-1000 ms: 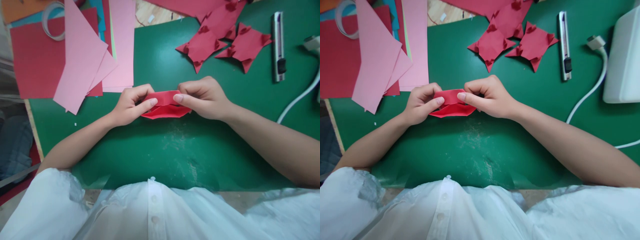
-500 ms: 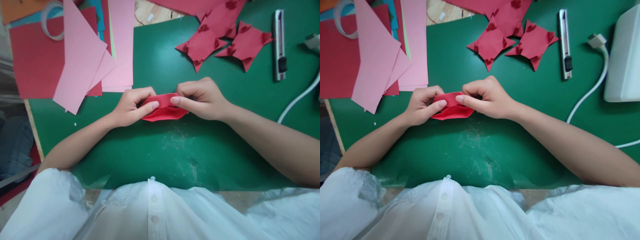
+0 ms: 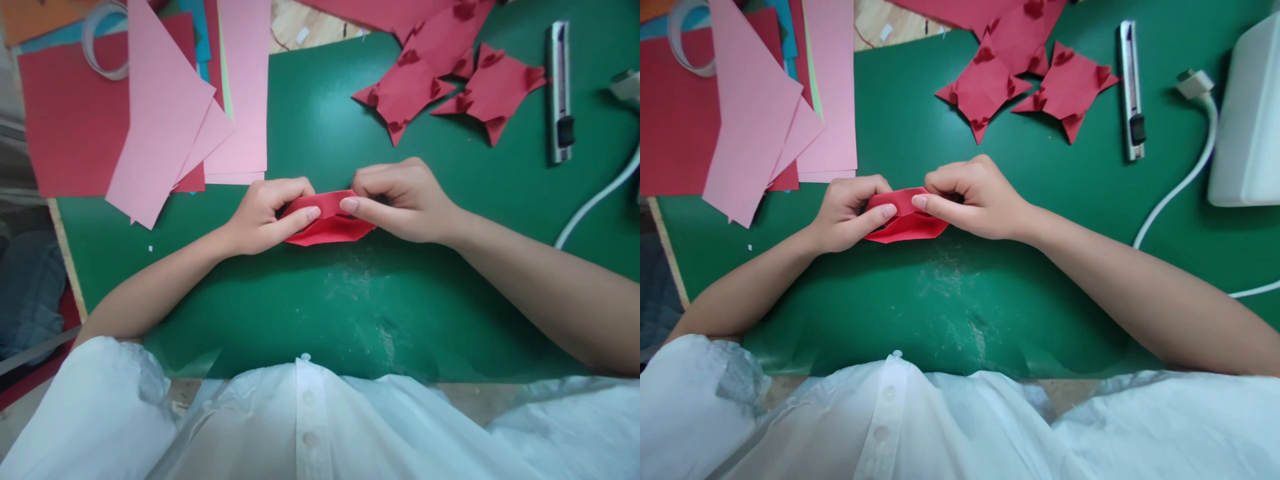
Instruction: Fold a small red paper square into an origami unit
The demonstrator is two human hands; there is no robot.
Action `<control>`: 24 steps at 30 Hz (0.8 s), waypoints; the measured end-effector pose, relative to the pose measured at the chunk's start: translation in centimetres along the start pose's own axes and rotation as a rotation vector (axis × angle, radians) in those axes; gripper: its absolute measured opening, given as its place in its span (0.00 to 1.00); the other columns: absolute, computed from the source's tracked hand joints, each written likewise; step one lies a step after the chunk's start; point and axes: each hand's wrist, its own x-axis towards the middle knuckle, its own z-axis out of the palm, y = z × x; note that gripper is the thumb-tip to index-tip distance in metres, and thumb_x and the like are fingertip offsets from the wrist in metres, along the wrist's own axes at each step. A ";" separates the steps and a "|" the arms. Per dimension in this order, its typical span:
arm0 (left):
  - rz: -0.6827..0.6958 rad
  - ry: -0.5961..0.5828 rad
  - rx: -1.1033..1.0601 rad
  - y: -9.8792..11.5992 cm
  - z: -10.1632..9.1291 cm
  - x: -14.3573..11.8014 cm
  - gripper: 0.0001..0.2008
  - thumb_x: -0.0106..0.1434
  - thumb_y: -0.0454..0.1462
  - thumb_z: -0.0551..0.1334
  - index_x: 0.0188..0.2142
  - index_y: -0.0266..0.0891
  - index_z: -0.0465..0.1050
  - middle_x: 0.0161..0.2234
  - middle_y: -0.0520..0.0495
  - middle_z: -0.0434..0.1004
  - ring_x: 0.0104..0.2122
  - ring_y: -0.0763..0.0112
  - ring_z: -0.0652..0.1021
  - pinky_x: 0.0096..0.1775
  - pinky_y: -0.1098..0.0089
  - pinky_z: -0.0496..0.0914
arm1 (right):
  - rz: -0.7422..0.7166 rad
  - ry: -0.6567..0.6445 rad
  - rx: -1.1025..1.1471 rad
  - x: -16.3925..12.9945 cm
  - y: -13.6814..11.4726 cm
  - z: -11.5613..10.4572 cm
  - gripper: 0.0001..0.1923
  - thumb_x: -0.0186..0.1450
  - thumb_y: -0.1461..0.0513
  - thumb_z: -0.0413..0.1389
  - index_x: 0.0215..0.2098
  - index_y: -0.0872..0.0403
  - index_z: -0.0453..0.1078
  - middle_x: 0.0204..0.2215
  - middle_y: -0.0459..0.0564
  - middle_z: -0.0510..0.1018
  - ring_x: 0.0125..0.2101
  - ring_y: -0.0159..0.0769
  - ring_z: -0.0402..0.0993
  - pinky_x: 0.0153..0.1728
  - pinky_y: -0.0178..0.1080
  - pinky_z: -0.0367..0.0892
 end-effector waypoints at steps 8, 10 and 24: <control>0.006 -0.020 0.058 -0.2 0.0 -0.1 0.17 0.75 0.46 0.61 0.32 0.40 0.72 0.26 0.53 0.75 0.24 0.78 0.71 0.27 0.73 0.63 | -0.061 -0.015 -0.076 0.0 0.1 0.1 0.30 0.77 0.46 0.55 0.24 0.55 0.59 0.20 0.41 0.60 0.23 0.23 0.56 0.28 0.35 0.52; -0.003 -0.029 0.084 -0.2 0.0 -0.2 0.18 0.75 0.47 0.60 0.32 0.39 0.73 0.26 0.52 0.75 0.24 0.79 0.71 0.27 0.74 0.63 | -0.068 -0.022 -0.097 0.0 0.0 0.1 0.30 0.78 0.46 0.53 0.24 0.55 0.59 0.20 0.41 0.60 0.23 0.23 0.56 0.28 0.35 0.52; 0.005 -0.012 0.128 -0.2 0.1 -0.4 0.19 0.77 0.48 0.58 0.34 0.39 0.75 0.27 0.52 0.77 0.25 0.78 0.72 0.29 0.74 0.66 | -0.041 -0.058 -0.145 -0.2 0.0 -0.1 0.30 0.81 0.46 0.46 0.25 0.53 0.55 0.21 0.41 0.57 0.24 0.26 0.54 0.29 0.37 0.52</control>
